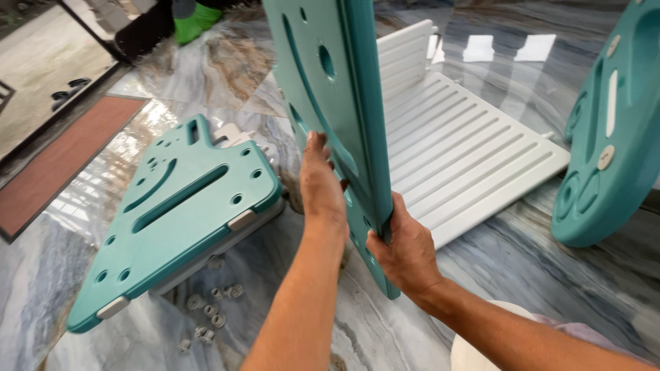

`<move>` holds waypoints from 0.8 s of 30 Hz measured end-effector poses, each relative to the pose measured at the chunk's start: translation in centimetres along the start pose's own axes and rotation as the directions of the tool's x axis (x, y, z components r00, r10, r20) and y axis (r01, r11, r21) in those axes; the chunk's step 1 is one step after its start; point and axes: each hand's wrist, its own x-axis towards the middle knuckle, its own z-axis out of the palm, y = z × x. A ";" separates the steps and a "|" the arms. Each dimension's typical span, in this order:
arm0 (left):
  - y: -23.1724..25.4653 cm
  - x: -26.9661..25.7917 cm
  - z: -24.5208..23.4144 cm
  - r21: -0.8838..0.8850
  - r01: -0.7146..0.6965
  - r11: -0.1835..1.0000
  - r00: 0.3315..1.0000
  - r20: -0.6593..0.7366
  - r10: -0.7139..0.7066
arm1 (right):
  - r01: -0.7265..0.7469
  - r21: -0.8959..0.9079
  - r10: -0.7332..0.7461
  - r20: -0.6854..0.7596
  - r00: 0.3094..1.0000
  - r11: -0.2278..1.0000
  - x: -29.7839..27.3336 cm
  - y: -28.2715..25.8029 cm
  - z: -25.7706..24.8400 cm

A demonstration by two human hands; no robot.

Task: The person assembles a child's chair by hand, connecting white slatted panels to teal side frames and inserting plastic fasteners. They align parts, insert connectors, and tighten them to secure the structure.

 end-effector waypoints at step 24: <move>5.2 -1.8 -5.8 0.677 -0.444 0.587 0.623 -0.238 0.745 | 0.412 -0.440 -0.215 0.430 0.877 0.798 0.9 -3.8 8.1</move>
